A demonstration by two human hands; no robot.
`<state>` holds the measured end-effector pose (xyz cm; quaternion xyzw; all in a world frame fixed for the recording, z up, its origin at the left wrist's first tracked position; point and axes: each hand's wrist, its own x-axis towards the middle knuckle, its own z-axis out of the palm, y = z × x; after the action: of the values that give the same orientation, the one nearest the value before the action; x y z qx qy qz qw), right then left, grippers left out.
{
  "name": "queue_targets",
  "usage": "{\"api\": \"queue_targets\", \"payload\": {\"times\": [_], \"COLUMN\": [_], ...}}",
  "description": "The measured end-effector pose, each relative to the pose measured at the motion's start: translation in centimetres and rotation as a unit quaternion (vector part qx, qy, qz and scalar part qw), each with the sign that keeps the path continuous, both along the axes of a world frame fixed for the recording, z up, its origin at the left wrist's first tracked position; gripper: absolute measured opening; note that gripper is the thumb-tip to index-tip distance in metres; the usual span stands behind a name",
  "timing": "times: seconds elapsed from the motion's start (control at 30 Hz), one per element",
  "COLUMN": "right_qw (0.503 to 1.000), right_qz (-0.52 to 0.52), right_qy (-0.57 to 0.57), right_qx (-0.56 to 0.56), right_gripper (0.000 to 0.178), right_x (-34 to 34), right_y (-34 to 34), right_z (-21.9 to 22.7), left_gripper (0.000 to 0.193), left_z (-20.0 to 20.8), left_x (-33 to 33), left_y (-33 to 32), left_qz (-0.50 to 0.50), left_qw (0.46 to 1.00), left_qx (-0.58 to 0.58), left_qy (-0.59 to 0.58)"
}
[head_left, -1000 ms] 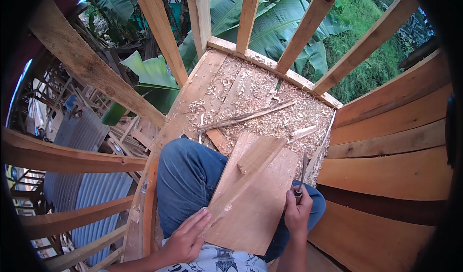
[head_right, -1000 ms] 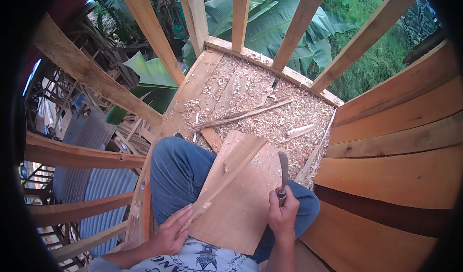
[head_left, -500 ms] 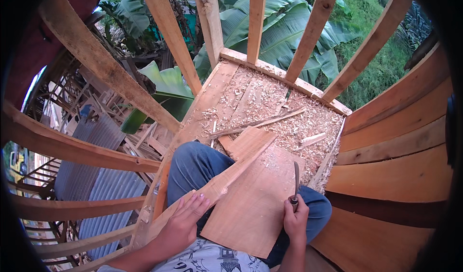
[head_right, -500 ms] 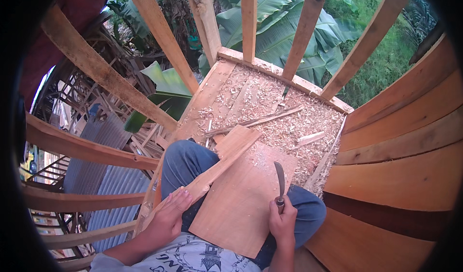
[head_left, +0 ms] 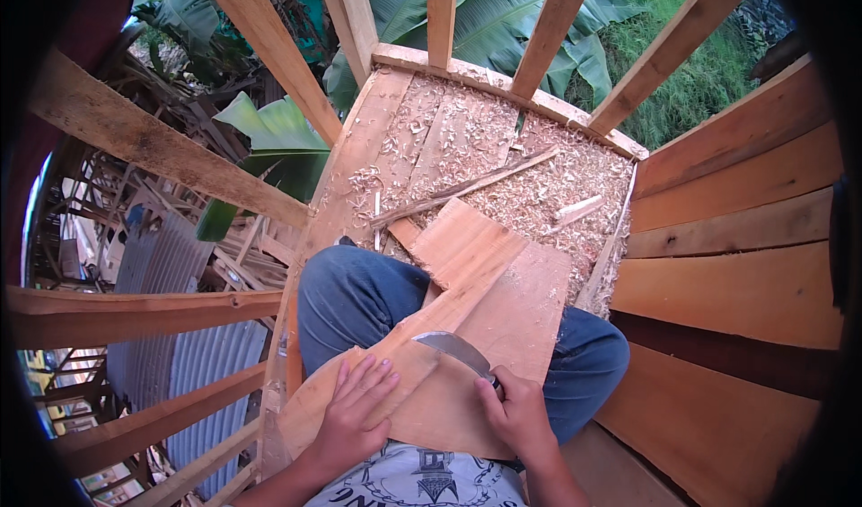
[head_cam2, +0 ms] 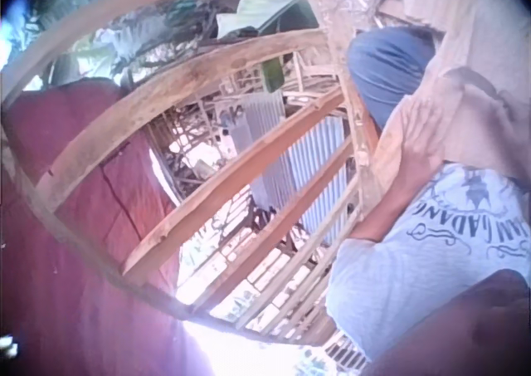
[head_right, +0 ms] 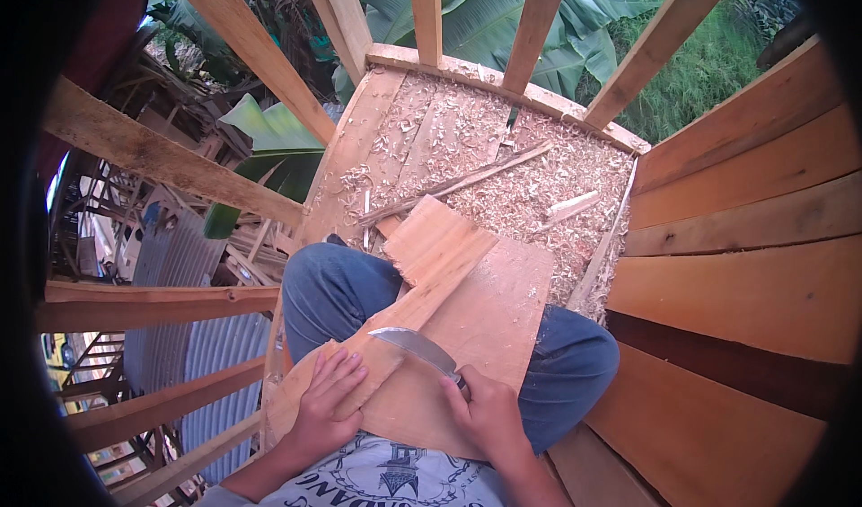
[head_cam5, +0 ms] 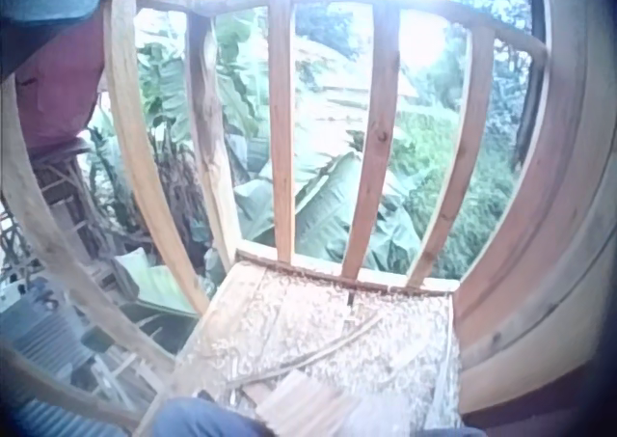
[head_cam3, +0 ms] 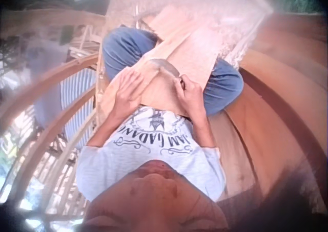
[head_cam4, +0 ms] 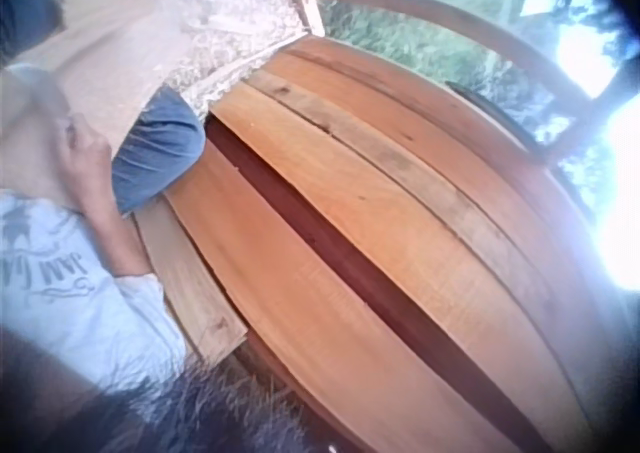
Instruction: The person sits cross-legged on a wooden platform and uses a curved knife to carve a rectangular piece of wood. They repeatedly shave thin layers from the wood's surface, creating a pile of wood shavings on the platform.
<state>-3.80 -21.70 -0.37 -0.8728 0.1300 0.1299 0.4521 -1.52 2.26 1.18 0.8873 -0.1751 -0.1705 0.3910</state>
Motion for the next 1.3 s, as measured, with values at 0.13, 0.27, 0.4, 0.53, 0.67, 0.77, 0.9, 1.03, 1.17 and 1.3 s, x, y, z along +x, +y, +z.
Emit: {"api": "queue_targets", "payload": {"times": [0.13,0.27,0.4,0.53,0.67,0.77,0.9,1.03,1.17,1.3], "right_qw": [0.997,0.989,0.98,0.964,0.974,0.992,0.988,0.984,0.978,0.978], "right_qz": [0.031,0.019,-0.009,-0.144,-0.125,0.025,0.056,0.03,-0.033,-0.058], "right_qy": [-0.003,0.005,-0.008,0.001,-0.008,-0.026,-0.03,-0.047,-0.062,-0.058], "right_qx": [-0.071,-0.147,-0.201,-0.225,-0.187,-0.121,-0.143,-0.17,-0.197,-0.19], "right_gripper": [0.027,0.028,0.026,0.026,0.025,0.023,0.025,0.024,0.022,0.022], "right_x": [0.2,0.4,0.8,1.5,1.4,0.4,0.9,1.3,2.2,2.1], "right_y": [1.3,0.2,-0.6,-3.4,-2.1,1.3,2.2,1.4,-0.2,-0.5], "right_z": [0.3,0.1,0.0,-0.3,2.0,2.2,1.0,0.3,0.0,0.3], "left_gripper": [0.058,0.057,0.055,0.054,0.054,0.053,0.053,0.054,0.054,0.053], "left_z": [-0.9,-1.4,-1.5,-1.3,-1.0,-1.0,-1.0,-0.9,-0.8,-0.5], "left_x": [0.0,0.0,0.1,0.3,0.7,0.9,1.0,1.3,1.4,1.6], "left_y": [0.7,0.9,1.0,1.5,1.8,2.0,2.2,2.1,2.3,2.4], "left_qz": [0.003,-0.001,-0.005,-0.007,0.001,-0.004,0.008,0.002,0.0,0.01], "left_qw": [1.0,0.999,0.999,0.998,0.996,0.996,0.995,0.995,0.995,0.993], "left_qx": [-0.029,-0.045,-0.04,-0.052,-0.081,-0.077,-0.087,-0.091,-0.082,-0.097], "left_qy": [0.008,0.009,0.011,0.019,0.034,0.033,0.042,0.052,0.049,0.061]}}
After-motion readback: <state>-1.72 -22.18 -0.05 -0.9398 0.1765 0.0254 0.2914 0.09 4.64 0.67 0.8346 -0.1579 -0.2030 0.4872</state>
